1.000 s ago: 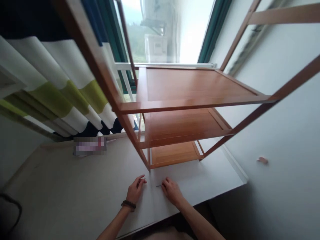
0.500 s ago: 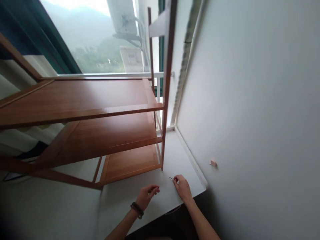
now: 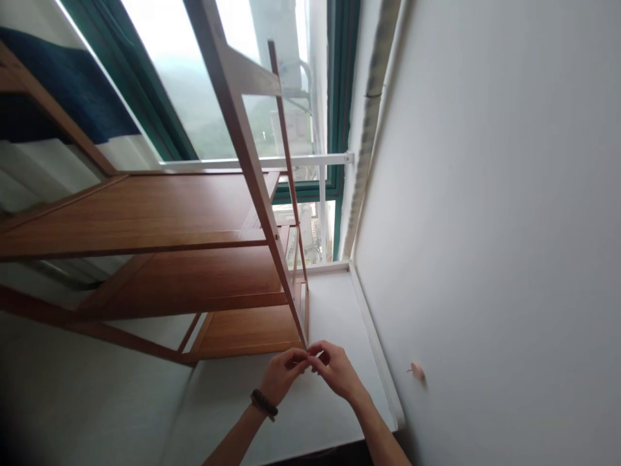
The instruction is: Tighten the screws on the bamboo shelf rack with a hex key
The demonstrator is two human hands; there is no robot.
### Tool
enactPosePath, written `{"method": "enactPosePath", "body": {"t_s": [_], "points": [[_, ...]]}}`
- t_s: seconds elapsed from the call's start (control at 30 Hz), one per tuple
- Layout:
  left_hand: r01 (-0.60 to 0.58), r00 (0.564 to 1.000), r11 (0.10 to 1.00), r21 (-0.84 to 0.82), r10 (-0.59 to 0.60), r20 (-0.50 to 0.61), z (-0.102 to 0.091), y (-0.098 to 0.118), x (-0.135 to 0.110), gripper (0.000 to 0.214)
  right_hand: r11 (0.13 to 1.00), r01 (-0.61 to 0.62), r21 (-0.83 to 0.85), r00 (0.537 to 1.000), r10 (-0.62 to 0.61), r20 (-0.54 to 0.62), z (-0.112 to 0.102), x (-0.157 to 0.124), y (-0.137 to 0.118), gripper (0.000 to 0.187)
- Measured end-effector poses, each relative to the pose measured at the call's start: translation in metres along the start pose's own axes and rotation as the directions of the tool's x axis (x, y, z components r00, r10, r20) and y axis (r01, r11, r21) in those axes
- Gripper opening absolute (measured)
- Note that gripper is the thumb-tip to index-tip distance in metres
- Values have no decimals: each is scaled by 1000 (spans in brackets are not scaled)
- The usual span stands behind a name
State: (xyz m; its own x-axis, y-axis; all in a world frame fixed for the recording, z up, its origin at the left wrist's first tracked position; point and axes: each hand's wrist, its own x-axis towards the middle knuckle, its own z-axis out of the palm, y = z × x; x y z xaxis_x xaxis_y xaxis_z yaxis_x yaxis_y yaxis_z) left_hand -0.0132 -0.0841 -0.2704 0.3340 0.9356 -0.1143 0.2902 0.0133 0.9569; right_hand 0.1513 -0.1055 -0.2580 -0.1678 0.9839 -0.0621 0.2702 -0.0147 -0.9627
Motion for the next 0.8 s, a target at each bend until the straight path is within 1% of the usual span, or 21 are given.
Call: {"method": "enactPosePath", "body": {"t_s": [0.07,0.13,0.27,0.37,0.47,0.5,0.53,0.57,0.63,0.7,0.73,0.8], "points": [[-19,1000,999,-30,19,-25,1,16,2,25,997,18,73,1000,-19,13,-9,7,-17,25],[-26,997,999,-41,23,-68,2,30,3,24,991,15,130,1000,-17,9,-16,12,-28,24],[-41,988,999,-17,38,-151,4,51,6,21,951,-54,304,998,45,36,-24,15,-39,27],[-84,984,994,64,93,-150,2,72,5,18,903,-58,425,998,35,60,-31,14,-50,27],[-196,966,954,226,228,-124,-10,102,0,15,895,6,447,1000,-8,2,-46,22,-66,25],[-251,946,915,316,301,-118,-17,116,-3,15,897,37,441,999,-24,-35,-53,26,-72,25],[-305,923,853,424,375,-90,-26,130,-7,17,898,66,435,997,-37,-75,-60,31,-78,25],[-363,893,776,516,448,-46,-35,146,-11,20,897,93,432,993,-48,-112,-67,38,-85,25],[-443,826,623,645,562,24,-54,179,-20,23,898,140,417,982,-70,-178,-79,50,-100,28],[-456,785,504,734,616,65,-72,210,-27,26,904,195,381,965,-108,-239,-88,61,-117,28],[-453,765,457,765,640,71,-80,224,-30,26,904,226,362,956,-134,-262,-91,66,-125,27],[-432,710,374,821,702,54,-93,248,-32,26,895,292,338,937,-197,-287,-93,73,-142,26]]}}
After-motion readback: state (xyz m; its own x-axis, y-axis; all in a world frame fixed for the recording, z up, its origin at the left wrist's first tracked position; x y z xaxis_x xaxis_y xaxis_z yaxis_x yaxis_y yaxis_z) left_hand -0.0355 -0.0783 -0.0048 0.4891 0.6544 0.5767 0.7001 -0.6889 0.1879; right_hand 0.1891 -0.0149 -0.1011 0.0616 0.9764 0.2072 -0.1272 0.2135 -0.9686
